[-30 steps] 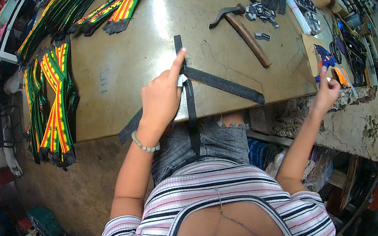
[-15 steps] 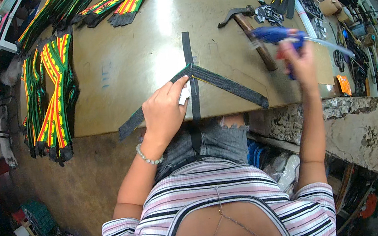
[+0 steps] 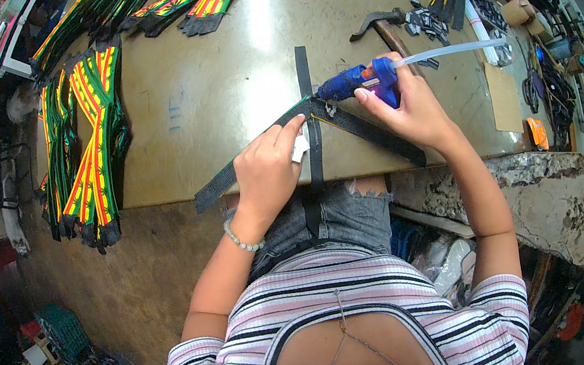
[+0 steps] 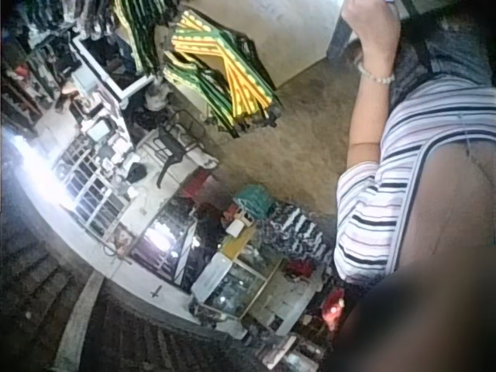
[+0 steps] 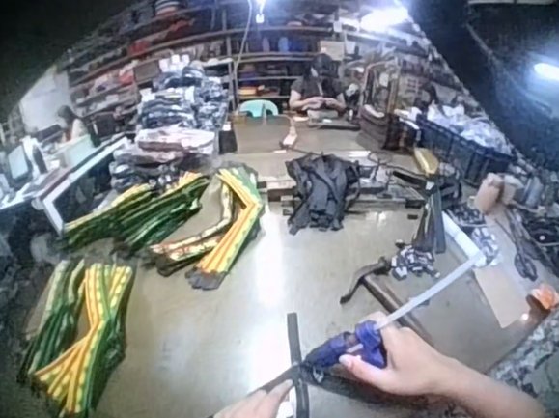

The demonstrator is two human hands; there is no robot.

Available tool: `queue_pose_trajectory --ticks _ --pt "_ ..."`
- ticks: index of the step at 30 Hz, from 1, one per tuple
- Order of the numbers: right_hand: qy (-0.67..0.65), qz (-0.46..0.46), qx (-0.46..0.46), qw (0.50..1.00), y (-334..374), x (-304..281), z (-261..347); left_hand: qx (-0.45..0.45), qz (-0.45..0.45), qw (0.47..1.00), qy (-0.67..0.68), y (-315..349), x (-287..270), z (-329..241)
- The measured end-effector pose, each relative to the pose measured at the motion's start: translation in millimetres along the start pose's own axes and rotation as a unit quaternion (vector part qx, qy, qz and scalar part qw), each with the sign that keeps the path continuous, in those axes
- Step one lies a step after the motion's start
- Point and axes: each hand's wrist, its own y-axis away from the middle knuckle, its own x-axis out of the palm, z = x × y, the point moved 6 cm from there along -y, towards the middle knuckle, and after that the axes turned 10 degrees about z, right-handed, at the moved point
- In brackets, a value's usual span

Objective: The person assembles fabric parts by applying hot glue to black straps and attaching patterned fabric pieces. They repeatedly pick up straps, apply glue, place fabric, and press to secure, working at a cluttered table with tools and materials nearby.

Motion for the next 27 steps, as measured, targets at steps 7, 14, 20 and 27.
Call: queue_pose_trajectory --ticks 7,14,20,27 --pt "-0.028 0.014 -0.019 0.999 25.8 7.5 4.4 -0.009 0.002 1.0 0.0 0.2 1.5 1.2" --pt "-0.123 0.107 0.026 0.986 50.1 11.0 -1.6 -0.02 0.02 1.0 0.012 -2.3 -0.4 0.4" --pt "-0.017 -0.432 0.136 0.892 123.5 -130.5 -165.0 -0.142 -0.014 0.941 0.307 -4.2 -25.3 13.0" --pt "0.316 -0.208 0.564 0.734 217.3 -180.0 -247.7 -0.219 0.171 0.514 0.812 -16.0 1.4 1.2"
